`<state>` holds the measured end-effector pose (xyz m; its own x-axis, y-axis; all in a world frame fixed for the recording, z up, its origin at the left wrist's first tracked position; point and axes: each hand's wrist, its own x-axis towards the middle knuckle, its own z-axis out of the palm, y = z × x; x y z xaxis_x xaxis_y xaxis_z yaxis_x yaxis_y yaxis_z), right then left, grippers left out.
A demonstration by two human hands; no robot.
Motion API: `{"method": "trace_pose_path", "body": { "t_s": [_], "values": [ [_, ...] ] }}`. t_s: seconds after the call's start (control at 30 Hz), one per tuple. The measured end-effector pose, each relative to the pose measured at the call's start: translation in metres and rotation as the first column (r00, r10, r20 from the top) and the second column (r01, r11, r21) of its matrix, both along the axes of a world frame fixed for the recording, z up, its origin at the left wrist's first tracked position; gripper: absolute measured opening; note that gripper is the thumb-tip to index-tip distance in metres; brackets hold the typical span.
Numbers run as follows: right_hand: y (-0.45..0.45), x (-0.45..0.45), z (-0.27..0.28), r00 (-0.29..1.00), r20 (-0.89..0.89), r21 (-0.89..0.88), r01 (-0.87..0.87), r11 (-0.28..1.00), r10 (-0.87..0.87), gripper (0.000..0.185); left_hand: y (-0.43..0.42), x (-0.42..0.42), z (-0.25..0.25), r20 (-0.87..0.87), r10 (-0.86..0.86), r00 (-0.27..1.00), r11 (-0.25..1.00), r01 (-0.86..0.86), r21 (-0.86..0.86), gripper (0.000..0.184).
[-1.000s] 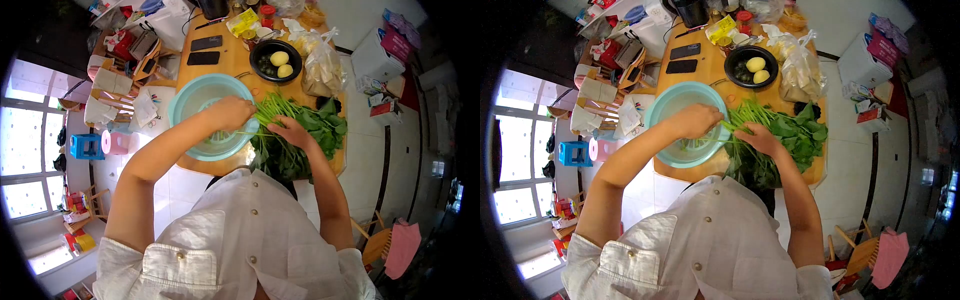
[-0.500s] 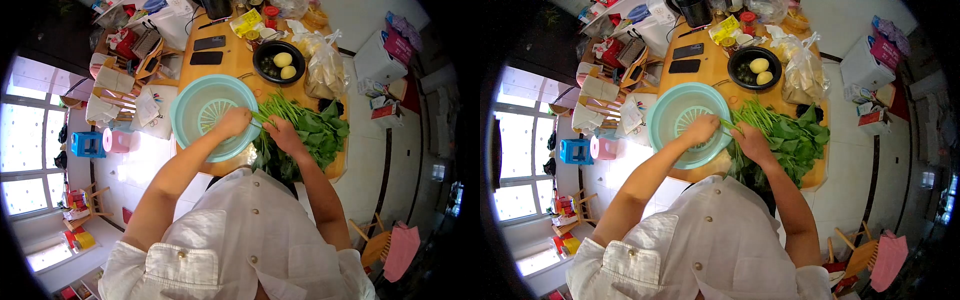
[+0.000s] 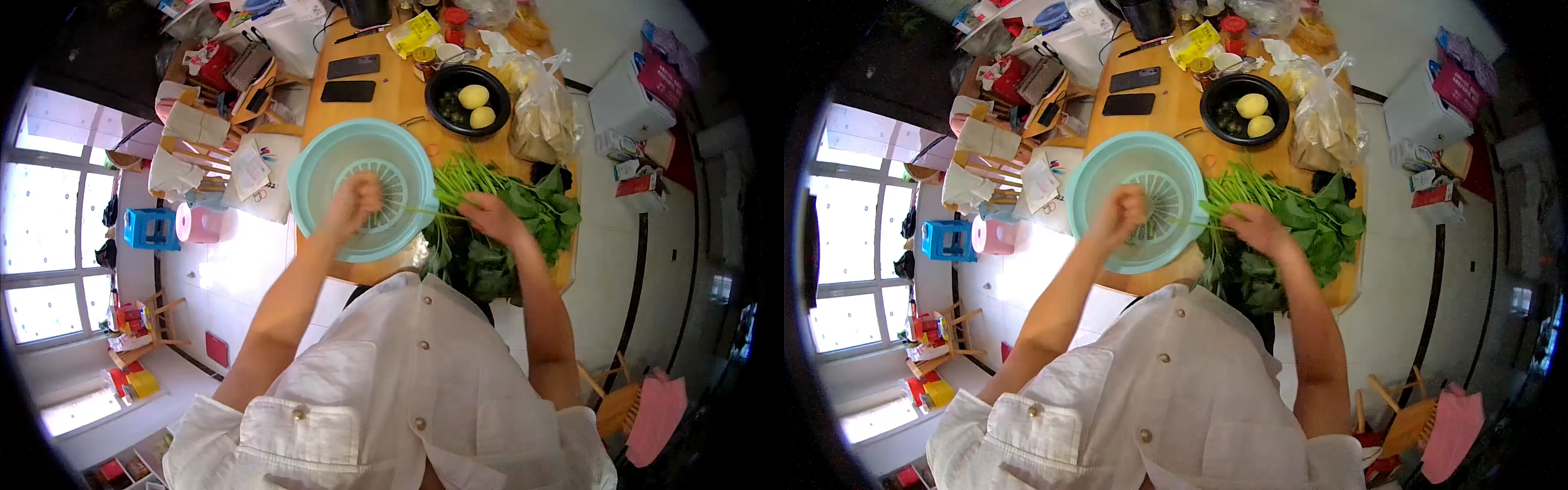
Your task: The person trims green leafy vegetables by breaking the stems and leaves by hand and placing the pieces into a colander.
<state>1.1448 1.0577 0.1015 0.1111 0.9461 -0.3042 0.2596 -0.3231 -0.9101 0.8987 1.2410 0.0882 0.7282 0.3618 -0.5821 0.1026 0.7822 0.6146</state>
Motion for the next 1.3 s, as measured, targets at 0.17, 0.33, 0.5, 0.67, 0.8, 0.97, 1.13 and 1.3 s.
{"method": "trace_pose_path", "body": {
  "t_s": [0.17,0.33,0.5,0.67,0.8,0.97,1.13,1.3],
  "values": [
    [-0.014,0.015,0.026,0.939,-0.338,-0.217,-0.01,0.976,-0.065,0.02,0.035,-0.037,-0.002,-0.193,0.076,0.978,0.833,0.044,0.551,0.024],
    [-0.005,0.003,0.026,0.939,-0.335,-0.17,-0.145,0.975,0.081,0.022,-0.012,0.016,0.028,-0.383,0.115,0.917,-0.272,0.4,0.875,0.04],
    [0.004,-0.001,0.038,0.932,-0.306,-0.126,-0.242,0.962,0.194,0.024,-0.047,0.058,0.087,-0.528,-0.394,0.752,-0.225,0.478,0.849,0.027],
    [-0.001,0.002,0.054,0.936,-0.245,-0.16,-0.297,0.941,0.254,0.024,-0.048,0.063,0.103,-0.715,-0.476,0.511,-0.275,0.686,0.673,0.027],
    [0.003,0.003,0.053,0.905,-0.382,-0.048,-0.22,0.974,0.185,0.024,-0.052,0.059,0.07,-0.43,-0.389,0.815,0.139,0.514,0.847,0.027],
    [0.01,-0.01,0.042,0.976,-0.203,0.019,-0.081,0.997,0.083,0.023,-0.077,0.06,0.04,-0.223,-0.221,0.95,0.674,0.313,0.669,0.028],
    [0.017,-0.026,0.033,0.991,-0.134,0.061,0.012,0.998,-0.004,0.023,-0.1,0.069,0.047,-0.159,0.177,0.971,0.956,-0.132,0.261,0.027],
    [0.015,-0.015,0.026,0.96,-0.243,-0.013,-0.148,0.989,0.141,0.022,-0.074,0.042,0.033,-0.159,-0.104,0.982,0.756,0.182,0.628,0.02]
  ]
}}
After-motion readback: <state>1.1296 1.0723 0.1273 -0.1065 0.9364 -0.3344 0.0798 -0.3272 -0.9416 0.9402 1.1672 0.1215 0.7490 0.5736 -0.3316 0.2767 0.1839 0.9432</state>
